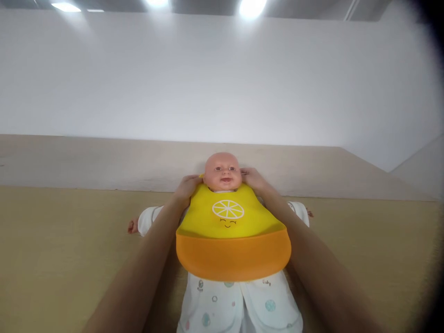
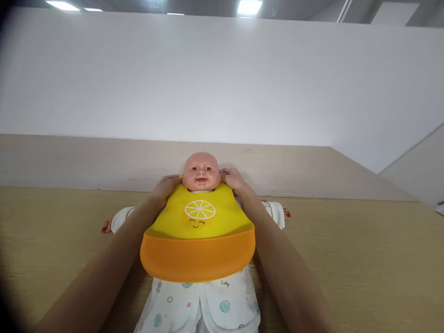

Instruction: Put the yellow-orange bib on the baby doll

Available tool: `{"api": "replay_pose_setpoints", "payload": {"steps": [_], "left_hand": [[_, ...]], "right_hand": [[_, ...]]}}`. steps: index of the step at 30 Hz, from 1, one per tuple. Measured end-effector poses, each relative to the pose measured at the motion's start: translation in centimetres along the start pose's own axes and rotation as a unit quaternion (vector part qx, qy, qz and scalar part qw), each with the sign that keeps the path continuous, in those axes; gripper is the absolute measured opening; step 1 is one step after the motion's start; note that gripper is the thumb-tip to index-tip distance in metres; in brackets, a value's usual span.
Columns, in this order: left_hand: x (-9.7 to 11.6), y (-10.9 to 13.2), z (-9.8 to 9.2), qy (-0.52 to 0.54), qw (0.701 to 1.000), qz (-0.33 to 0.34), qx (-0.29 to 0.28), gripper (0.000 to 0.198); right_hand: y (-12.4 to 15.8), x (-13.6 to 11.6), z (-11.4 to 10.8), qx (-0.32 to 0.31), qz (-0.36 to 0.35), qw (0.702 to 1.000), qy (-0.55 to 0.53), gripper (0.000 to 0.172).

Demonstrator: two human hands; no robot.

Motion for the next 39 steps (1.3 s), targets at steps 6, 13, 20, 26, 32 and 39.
{"api": "replay_pose_setpoints", "payload": {"steps": [6,13,20,26,32,39], "left_hand": [[-1.1,-0.8,-1.1,-0.067,0.998,-0.001,0.02,0.02],[-1.0,-0.9,-1.5,-0.149,0.989,-0.005,0.02,0.025],[-1.0,-0.6,-1.4,-0.201,0.979,-0.007,0.02,0.024],[-1.0,-1.3,-1.6,-0.197,0.98,0.027,0.032,0.025],[0.3,1.5,-2.1,-0.193,0.973,0.071,0.106,0.02],[3.3,9.3,-1.7,-0.167,0.983,0.072,0.03,0.022]], "right_hand": [[0.4,0.7,0.5,-0.009,0.016,1.0,-0.01,0.022],[0.6,0.7,0.3,0.004,0.015,1.0,0.009,0.019],[0.8,0.5,0.3,0.001,0.011,0.999,0.03,0.02],[2.0,0.4,0.1,-0.006,0.038,0.999,0.021,0.02],[5.7,-0.9,-1.1,0.013,0.029,0.999,-0.018,0.02],[10.8,-0.2,-1.5,-0.019,0.026,0.996,-0.08,0.027]]}}
Point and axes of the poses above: each hand's wrist, its own y-axis away from the middle knuckle, its own z-axis out of the palm, x = y × z, the point moved 4 cm from there along -y, towards the middle knuckle, and after that the axes turned 8 degrees about z, right-handed, at the moved point
